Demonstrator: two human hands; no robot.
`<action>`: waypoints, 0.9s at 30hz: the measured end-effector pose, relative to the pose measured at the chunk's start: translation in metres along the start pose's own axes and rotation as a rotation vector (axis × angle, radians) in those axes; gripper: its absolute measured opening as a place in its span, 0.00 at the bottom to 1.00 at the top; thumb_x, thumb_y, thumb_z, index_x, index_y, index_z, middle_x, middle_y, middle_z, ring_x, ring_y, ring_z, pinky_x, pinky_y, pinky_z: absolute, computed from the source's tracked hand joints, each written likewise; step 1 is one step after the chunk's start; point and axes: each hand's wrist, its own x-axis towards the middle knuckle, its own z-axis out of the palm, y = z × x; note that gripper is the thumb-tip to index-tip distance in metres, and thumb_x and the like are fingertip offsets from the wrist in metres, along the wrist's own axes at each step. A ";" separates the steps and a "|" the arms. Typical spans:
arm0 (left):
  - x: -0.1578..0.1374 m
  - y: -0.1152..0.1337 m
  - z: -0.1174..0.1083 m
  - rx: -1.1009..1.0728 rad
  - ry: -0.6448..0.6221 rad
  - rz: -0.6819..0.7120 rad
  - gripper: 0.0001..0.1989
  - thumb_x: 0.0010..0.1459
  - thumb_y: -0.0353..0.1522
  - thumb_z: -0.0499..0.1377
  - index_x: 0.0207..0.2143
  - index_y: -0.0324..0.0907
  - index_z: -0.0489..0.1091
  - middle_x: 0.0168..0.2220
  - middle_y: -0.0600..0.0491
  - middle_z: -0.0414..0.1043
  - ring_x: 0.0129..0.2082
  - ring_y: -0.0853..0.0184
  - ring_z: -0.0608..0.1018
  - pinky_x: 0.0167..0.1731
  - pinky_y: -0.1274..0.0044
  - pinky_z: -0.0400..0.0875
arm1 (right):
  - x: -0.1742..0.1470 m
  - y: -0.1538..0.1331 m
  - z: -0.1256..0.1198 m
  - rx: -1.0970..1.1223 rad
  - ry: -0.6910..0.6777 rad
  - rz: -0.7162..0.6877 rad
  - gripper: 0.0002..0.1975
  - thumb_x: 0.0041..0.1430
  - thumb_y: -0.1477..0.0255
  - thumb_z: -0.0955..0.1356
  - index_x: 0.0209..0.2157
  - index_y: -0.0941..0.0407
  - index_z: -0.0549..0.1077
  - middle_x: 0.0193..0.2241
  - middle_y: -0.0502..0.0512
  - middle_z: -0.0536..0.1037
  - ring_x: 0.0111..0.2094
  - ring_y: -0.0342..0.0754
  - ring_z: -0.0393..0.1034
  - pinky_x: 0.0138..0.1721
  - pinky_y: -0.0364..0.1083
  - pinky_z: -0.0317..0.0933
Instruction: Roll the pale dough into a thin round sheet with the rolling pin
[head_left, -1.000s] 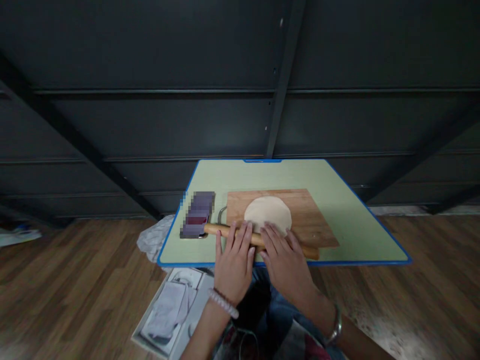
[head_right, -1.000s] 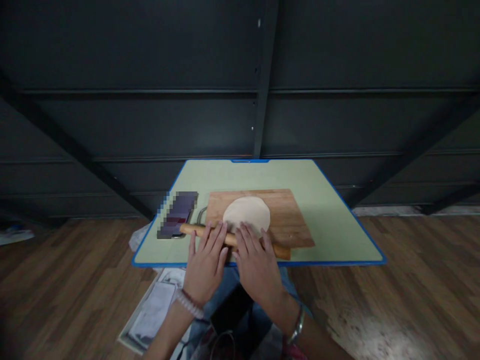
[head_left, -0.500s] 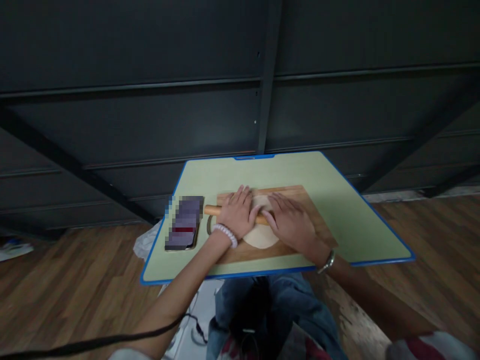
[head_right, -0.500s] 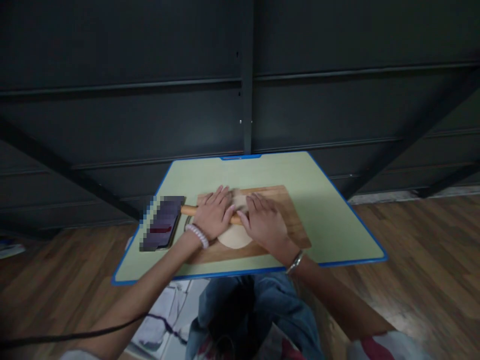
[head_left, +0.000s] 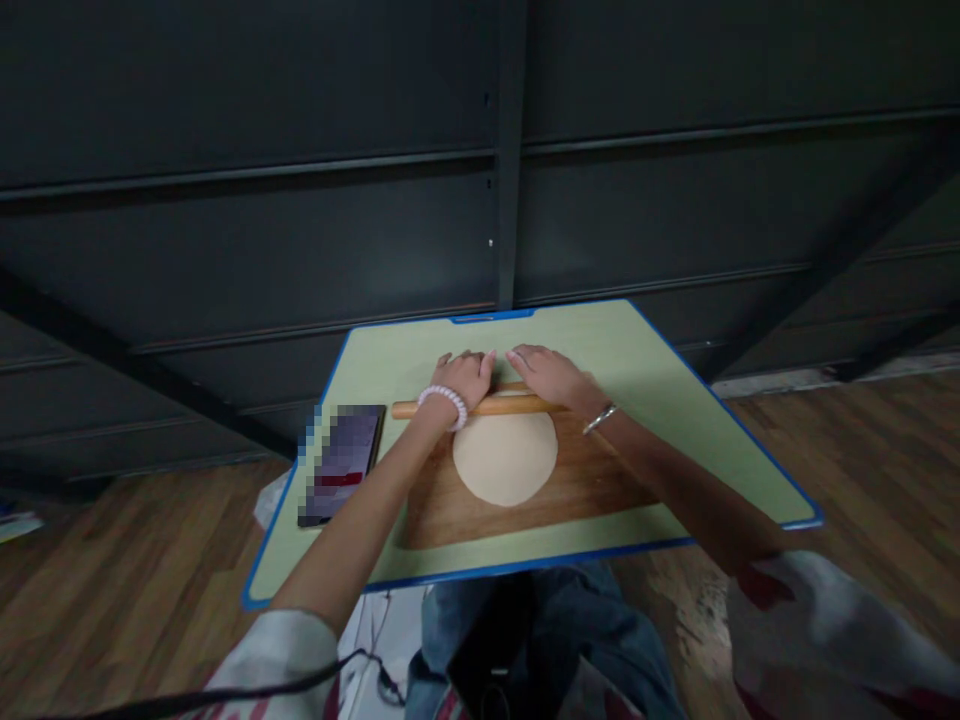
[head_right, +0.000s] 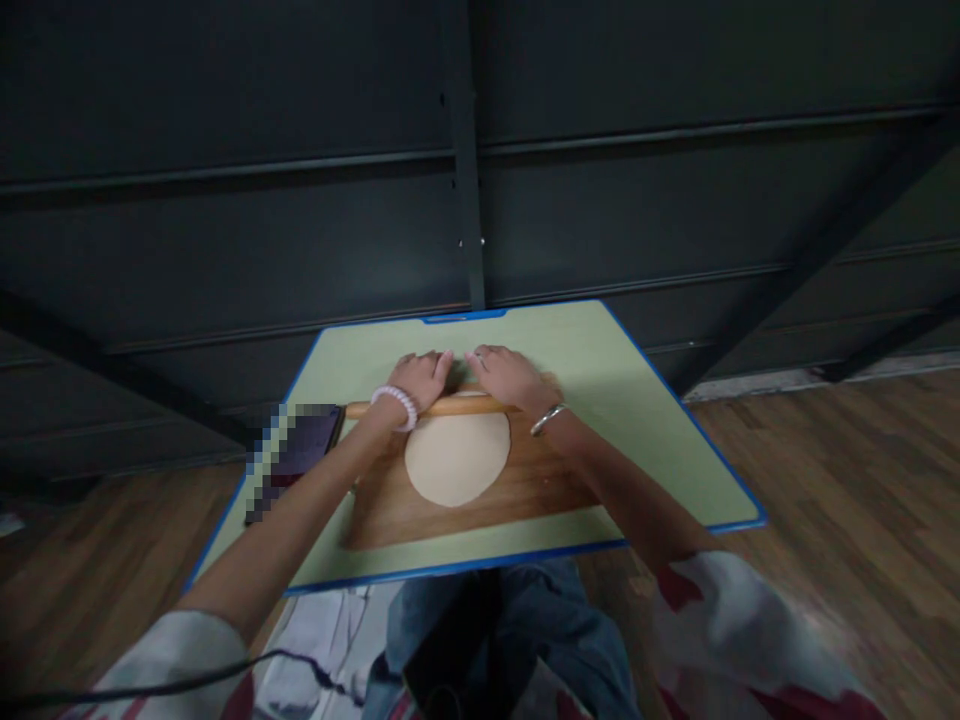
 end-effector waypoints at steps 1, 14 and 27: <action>0.004 0.000 -0.001 0.007 0.010 -0.019 0.32 0.67 0.40 0.30 0.42 0.37 0.71 0.43 0.42 0.76 0.46 0.60 0.76 0.53 0.64 0.60 | 0.005 0.003 0.003 -0.009 -0.007 -0.011 0.19 0.70 0.71 0.51 0.49 0.64 0.66 0.47 0.65 0.74 0.48 0.51 0.69 0.49 0.48 0.58; -0.041 0.008 0.007 0.031 0.065 -0.081 0.26 0.65 0.38 0.38 0.60 0.37 0.58 0.63 0.44 0.56 0.65 0.59 0.54 0.62 0.59 0.45 | -0.046 -0.026 0.000 0.033 0.119 -0.052 0.21 0.70 0.68 0.51 0.50 0.62 0.67 0.50 0.65 0.73 0.54 0.53 0.64 0.54 0.51 0.56; -0.163 0.021 0.016 0.066 0.257 0.118 0.28 0.64 0.38 0.43 0.61 0.30 0.55 0.59 0.40 0.63 0.60 0.57 0.63 0.60 0.64 0.53 | -0.156 -0.123 -0.001 0.139 0.292 0.099 0.27 0.64 0.67 0.60 0.60 0.67 0.59 0.60 0.68 0.61 0.62 0.56 0.52 0.63 0.55 0.46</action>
